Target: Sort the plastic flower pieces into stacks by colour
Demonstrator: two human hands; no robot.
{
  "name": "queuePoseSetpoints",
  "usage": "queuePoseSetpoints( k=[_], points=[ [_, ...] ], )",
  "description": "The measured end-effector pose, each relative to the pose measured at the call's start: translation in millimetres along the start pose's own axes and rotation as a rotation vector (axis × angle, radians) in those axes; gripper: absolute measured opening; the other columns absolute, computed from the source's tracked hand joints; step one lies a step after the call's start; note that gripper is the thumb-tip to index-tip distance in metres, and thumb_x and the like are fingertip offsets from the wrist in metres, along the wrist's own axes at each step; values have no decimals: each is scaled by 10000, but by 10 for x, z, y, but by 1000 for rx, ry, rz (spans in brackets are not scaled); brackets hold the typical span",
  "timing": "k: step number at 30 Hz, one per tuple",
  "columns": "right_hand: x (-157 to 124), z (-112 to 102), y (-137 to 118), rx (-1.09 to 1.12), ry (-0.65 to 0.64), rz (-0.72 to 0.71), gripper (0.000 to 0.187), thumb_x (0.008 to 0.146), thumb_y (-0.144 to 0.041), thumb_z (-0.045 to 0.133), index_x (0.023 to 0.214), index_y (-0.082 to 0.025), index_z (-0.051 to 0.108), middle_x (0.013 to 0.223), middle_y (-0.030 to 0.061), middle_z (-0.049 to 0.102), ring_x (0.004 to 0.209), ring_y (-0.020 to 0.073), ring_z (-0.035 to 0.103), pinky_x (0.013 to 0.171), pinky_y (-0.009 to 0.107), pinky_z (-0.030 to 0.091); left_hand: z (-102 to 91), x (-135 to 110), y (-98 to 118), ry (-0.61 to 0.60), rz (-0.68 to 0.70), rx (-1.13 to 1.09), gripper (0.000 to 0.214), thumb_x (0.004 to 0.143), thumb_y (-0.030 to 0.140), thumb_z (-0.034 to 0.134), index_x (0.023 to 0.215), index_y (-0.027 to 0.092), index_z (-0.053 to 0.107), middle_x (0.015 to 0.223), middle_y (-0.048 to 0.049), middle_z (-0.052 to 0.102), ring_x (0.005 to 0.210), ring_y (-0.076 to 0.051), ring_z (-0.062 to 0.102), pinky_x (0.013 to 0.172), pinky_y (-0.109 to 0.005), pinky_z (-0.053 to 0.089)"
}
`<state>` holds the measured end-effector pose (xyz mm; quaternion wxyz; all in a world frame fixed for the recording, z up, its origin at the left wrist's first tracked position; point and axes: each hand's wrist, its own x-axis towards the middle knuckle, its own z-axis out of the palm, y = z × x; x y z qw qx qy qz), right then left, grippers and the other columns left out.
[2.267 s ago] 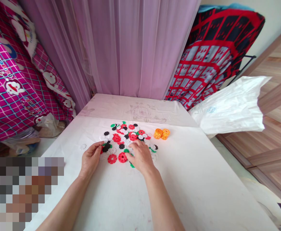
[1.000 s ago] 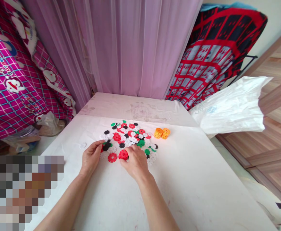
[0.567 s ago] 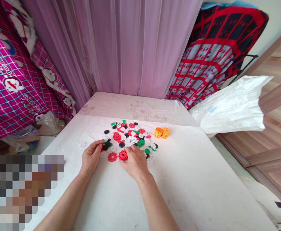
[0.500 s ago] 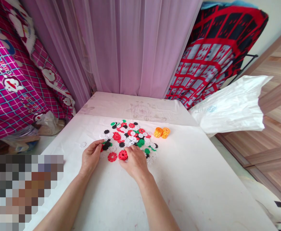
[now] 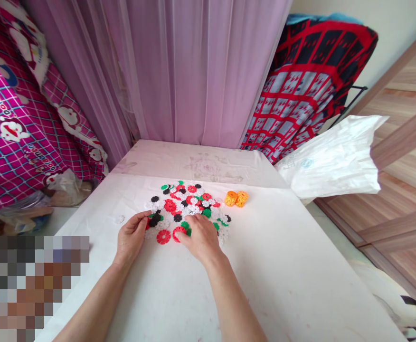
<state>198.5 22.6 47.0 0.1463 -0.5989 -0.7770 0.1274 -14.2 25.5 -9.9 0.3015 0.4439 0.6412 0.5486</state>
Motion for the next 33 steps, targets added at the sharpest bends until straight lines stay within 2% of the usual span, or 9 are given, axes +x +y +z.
queuePoseSetpoints(
  k=[4, 7, 9, 13, 16, 21, 25, 27, 33],
  points=[
    [320, 16, 301, -53, 180, 87, 429, 920, -378, 563, 1312, -206, 596, 1403, 135, 546, 1284, 281, 499, 1056, 426, 405, 2, 7, -20, 11, -2, -12, 347, 793, 449, 571, 976, 210, 742, 946, -62, 756, 913, -208, 685, 858, -347, 529],
    [496, 76, 429, -122, 104, 199, 499, 942, -415, 536, 1391, -198, 541, 1491, 170, 462, 1363, 319, 425, 1088, 498, 363, 1, 15, -36, 13, -1, -21, 351, 791, 457, 576, 979, 211, 742, 944, -62, 758, 920, -212, 688, 855, -349, 533],
    [511, 127, 428, -136, 34, 184, 481, 957, -423, 515, 1387, -211, 552, 1509, 159, 450, 1386, 311, 405, 1116, 511, 325, -1, 19, -43, 7, 7, -26, 348, 786, 460, 584, 973, 213, 742, 936, -59, 759, 927, -214, 689, 857, -349, 534],
    [332, 193, 312, -117, 8, 40, 408, 972, -391, 498, 1346, -261, 596, 1506, 100, 478, 1408, 283, 385, 1158, 502, 259, -3, 19, -41, 9, 0, -34, 367, 776, 475, 581, 968, 206, 742, 950, -64, 760, 939, -216, 688, 884, -357, 526],
    [133, 196, 270, -83, 25, -34, 335, 972, -353, 498, 1264, -299, 652, 1450, 60, 547, 1367, 271, 438, 1150, 517, 262, -3, 16, -32, 9, -15, -31, 386, 772, 484, 579, 977, 202, 742, 965, -69, 759, 952, -220, 685, 899, -361, 517],
    [-105, 199, 416, -21, 134, -91, 251, 934, -251, 535, 1069, -308, 739, 1325, 29, 649, 1280, 252, 525, 1115, 501, 310, 0, 11, -15, 19, -28, -42, 380, 756, 485, 595, 965, 205, 744, 939, -65, 758, 925, -217, 682, 860, -346, 522],
    [-94, 141, 575, -5, 260, 10, 226, 914, -236, 546, 881, -266, 768, 1173, 33, 724, 1118, 217, 622, 997, 375, 425, 6, 10, -2, 20, -34, -44, 400, 751, 495, 592, 970, 196, 745, 932, -69, 756, 880, -207, 678, 813, -328, 523],
    [-6, 58, 608, -25, 272, 106, 223, 916, -243, 542, 882, -254, 762, 1113, 36, 743, 1048, 204, 646, 937, 334, 447, 5, 9, 4, 22, -38, -38, 402, 749, 494, 588, 968, 196, 746, 935, -69, 755, 854, -199, 674, 791, -319, 521],
    [373, -186, 506, -177, 109, 321, 234, 922, -319, 548, 1057, -225, 713, 1082, 76, 732, 1030, 215, 646, 847, 295, 455, -8, 5, 19, 16, -38, -12, 393, 759, 483, 581, 974, 201, 749, 912, -56, 754, 784, -179, 662, 739, -301, 522]
  ],
)
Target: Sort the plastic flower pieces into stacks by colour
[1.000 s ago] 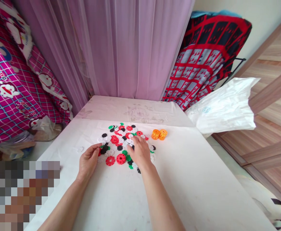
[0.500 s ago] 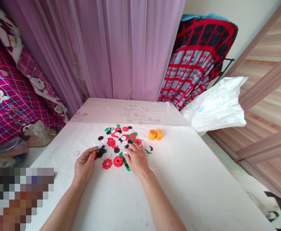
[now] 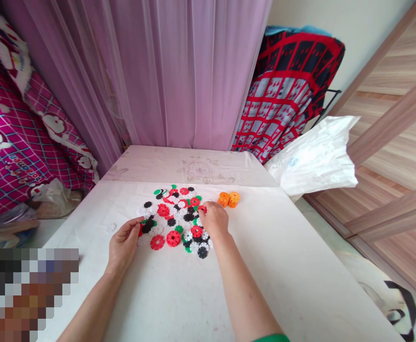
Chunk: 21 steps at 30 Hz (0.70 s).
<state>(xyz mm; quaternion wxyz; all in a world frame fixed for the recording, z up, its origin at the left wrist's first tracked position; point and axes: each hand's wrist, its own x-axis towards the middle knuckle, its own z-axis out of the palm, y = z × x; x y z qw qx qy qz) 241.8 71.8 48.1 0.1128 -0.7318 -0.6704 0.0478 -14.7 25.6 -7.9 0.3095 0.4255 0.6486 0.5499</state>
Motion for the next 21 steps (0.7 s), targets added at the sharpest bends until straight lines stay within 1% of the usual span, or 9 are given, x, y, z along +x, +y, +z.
queuePoseSetpoints(
  k=[2, 4, 7, 9, 11, 14, 17, 19, 21],
  points=[
    [71, -7, -68, -64, -66, 23, 263, 910, -361, 567, 1089, -215, 692, 1074, 89, 726, 1035, 226, 646, 824, 300, 457, 1, 3, -2, 1, 10, -10, 381, 760, 477, 582, 965, 204, 749, 930, -59, 757, 837, -191, 674, 787, -315, 526],
    [117, 20, -108, -99, -105, 41, 289, 890, -379, 598, 1104, -202, 678, 1102, 103, 712, 1066, 236, 637, 830, 304, 459, 6, 7, -10, 1, 15, -21, 375, 758, 473, 580, 962, 207, 748, 951, -62, 758, 887, -203, 679, 835, -333, 523],
    [158, 72, -114, -71, -113, 76, 342, 866, -388, 637, 1140, -186, 660, 1167, 122, 685, 1117, 252, 618, 865, 318, 463, 14, 11, -24, -2, 18, -33, 374, 757, 475, 577, 954, 206, 746, 953, -65, 758, 887, -205, 678, 842, -342, 522],
    [165, 83, -101, -20, -108, 100, 401, 850, -391, 657, 1188, -175, 638, 1169, 132, 684, 1115, 262, 622, 885, 335, 467, 17, 10, -27, -7, 25, -37, 376, 756, 478, 579, 955, 204, 746, 936, -64, 757, 860, -201, 676, 816, -336, 525],
    [136, 70, -92, 41, -84, 94, 426, 837, -375, 670, 1210, -175, 623, 1155, 129, 691, 1112, 264, 627, 911, 349, 468, 17, 8, -26, -7, 28, -33, 379, 754, 481, 586, 957, 204, 745, 916, -62, 755, 832, -196, 672, 790, -331, 526],
    [-19, 30, -120, 223, -25, 16, 397, 818, -324, 677, 1196, -220, 617, 1165, 78, 696, 1119, 236, 627, 949, 349, 469, 18, 5, -23, -8, 17, -33, 384, 751, 485, 593, 963, 203, 745, 909, -62, 752, 836, -197, 669, 785, -329, 523],
    [-283, 12, -211, 449, -36, -124, 441, 775, -270, 696, 1205, -260, 601, 1162, 31, 700, 1064, 201, 645, 944, 339, 484, 21, 4, -27, -9, 10, -37, 391, 748, 491, 592, 964, 203, 744, 924, -65, 751, 862, -201, 668, 807, -334, 516],
    [-456, 18, -293, 502, -63, -216, 450, 750, -232, 703, 1190, -254, 611, 1149, 32, 704, 1063, 203, 640, 954, 344, 477, 23, 4, -29, -8, 8, -40, 397, 746, 496, 590, 965, 201, 743, 939, -68, 751, 868, -203, 667, 816, -339, 512],
    [-580, 27, -372, 488, -77, -265, 432, 741, -206, 701, 1165, -241, 628, 1132, 40, 707, 1073, 214, 627, 962, 350, 466, 22, 4, -26, -9, 8, -44, 403, 747, 499, 587, 969, 199, 741, 959, -72, 752, 881, -205, 667, 825, -340, 509]
  ],
)
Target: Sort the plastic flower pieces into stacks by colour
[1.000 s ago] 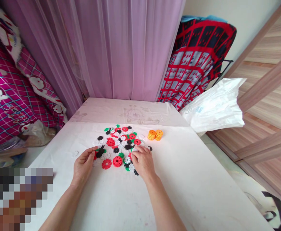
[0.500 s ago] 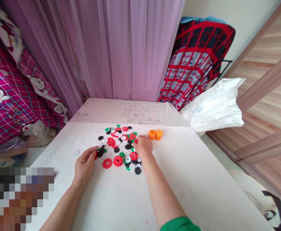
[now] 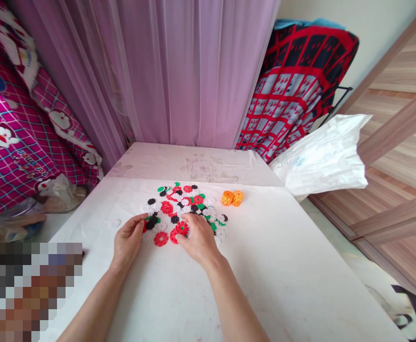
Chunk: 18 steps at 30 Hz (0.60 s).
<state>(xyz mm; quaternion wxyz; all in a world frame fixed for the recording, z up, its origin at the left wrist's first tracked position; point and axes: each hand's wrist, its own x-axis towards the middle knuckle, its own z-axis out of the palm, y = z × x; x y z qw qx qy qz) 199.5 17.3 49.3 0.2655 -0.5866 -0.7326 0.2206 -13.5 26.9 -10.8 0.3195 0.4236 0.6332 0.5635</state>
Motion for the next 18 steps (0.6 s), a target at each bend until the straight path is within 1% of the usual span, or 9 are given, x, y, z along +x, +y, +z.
queuePoseSetpoints(
  k=[5, 10, 14, 18],
  points=[
    [-54, 64, -106, -63, -39, -28, 423, 750, -180, 686, 1167, -236, 638, 1110, 43, 709, 1063, 219, 613, 961, 343, 452, -9, -5, 24, -9, 9, 7, 402, 745, 495, 593, 970, 197, 741, 969, -72, 755, 903, -206, 671, 836, -334, 507],
    [-50, 82, -105, -125, -81, -51, 418, 761, -189, 685, 1175, -231, 641, 1114, 44, 705, 1067, 229, 603, 961, 343, 446, -10, -8, 26, -6, 12, 22, 407, 754, 502, 585, 974, 197, 741, 944, -68, 754, 857, -197, 670, 802, -327, 514],
    [-57, 113, -111, -152, -78, -67, 415, 776, -201, 676, 1189, -228, 643, 1127, 52, 701, 1059, 232, 604, 961, 351, 447, -5, -9, 21, 0, 19, 33, 398, 760, 499, 583, 969, 200, 741, 924, -62, 753, 825, -188, 664, 770, -315, 515],
    [-62, 116, -117, -142, -80, -70, 477, 782, -212, 668, 1256, -221, 618, 1152, 67, 695, 1075, 237, 605, 965, 361, 453, -6, -11, 27, -2, 19, 25, 391, 761, 493, 576, 962, 200, 741, 951, -67, 753, 878, -200, 670, 827, -333, 515]
  ],
)
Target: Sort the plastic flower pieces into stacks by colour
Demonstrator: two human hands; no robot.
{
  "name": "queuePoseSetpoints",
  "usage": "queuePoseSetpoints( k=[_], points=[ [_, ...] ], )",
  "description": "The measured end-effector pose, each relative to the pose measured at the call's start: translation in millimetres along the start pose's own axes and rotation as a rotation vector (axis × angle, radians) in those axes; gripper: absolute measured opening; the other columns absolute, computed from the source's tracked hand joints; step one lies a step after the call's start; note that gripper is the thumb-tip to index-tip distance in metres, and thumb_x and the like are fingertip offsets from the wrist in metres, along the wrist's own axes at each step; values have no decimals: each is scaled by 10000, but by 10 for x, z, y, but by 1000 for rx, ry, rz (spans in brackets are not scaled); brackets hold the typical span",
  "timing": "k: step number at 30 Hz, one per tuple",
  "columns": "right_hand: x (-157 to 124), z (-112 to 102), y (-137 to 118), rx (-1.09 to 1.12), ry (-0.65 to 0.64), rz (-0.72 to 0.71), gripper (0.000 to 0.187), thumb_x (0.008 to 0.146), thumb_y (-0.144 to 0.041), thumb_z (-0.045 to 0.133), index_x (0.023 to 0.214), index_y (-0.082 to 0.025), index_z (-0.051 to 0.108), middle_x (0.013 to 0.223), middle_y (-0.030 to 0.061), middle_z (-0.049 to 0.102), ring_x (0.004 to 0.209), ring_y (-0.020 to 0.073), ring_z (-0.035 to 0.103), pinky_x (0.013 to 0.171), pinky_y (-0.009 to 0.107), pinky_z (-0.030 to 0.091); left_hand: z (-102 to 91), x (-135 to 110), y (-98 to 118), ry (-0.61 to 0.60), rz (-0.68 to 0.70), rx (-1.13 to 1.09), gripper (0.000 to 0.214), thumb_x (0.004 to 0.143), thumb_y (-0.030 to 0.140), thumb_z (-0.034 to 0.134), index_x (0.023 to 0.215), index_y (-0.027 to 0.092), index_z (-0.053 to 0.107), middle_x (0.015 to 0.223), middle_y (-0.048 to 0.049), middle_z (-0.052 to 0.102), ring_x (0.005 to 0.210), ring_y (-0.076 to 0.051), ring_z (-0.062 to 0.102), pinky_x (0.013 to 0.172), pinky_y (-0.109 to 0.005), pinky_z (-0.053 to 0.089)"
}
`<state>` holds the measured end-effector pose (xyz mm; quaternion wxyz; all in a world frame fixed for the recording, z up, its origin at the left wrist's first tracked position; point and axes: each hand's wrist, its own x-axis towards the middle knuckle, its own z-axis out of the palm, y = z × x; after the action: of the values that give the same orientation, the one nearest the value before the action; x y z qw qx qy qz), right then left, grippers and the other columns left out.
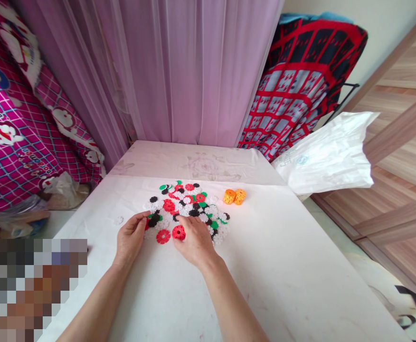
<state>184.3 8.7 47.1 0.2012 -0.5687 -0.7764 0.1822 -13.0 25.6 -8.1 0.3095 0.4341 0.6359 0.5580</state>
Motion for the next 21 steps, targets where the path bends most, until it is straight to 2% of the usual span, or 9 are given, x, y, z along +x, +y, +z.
queuePoseSetpoints(
  k=[4, 8, 12, 17, 21],
  points=[
    [-14, -88, 151, 47, 42, 34, 480, 791, -211, 651, 1268, -239, 611, 1172, 57, 698, 1082, 212, 623, 968, 332, 458, -5, -1, 2, -6, -1, 4, 384, 767, 482, 573, 966, 200, 741, 958, -69, 754, 914, -208, 675, 867, -346, 513],
    [-53, -258, 484, 31, 146, 212, 253, 858, -224, 563, 1067, -256, 701, 1073, 22, 733, 970, 182, 665, 871, 293, 488, 0, 6, -15, -3, -4, -6, 389, 760, 480, 584, 971, 195, 744, 935, -73, 757, 872, -206, 679, 806, -335, 528],
    [-100, -375, 696, -75, 168, 354, 194, 880, -255, 549, 916, -282, 737, 985, -12, 741, 825, 158, 667, 753, 268, 478, 4, 13, -29, 5, 4, -1, 380, 754, 478, 592, 959, 198, 748, 949, -72, 762, 912, -212, 683, 831, -334, 522],
    [-117, -377, 603, -148, 23, 296, 127, 834, -295, 645, 900, -310, 753, 1007, -16, 722, 885, 159, 656, 748, 251, 451, -1, 9, -17, 10, 2, 10, 397, 754, 489, 589, 969, 195, 747, 940, -69, 760, 836, -192, 671, 780, -317, 520],
    [-98, -332, 493, -234, -35, 292, 229, 817, -357, 676, 1029, -288, 728, 1072, 28, 708, 1020, 206, 633, 814, 279, 449, -7, -1, 10, 11, 17, 16, 388, 758, 487, 592, 963, 196, 748, 897, -58, 756, 773, -175, 655, 727, -298, 516]
  ],
)
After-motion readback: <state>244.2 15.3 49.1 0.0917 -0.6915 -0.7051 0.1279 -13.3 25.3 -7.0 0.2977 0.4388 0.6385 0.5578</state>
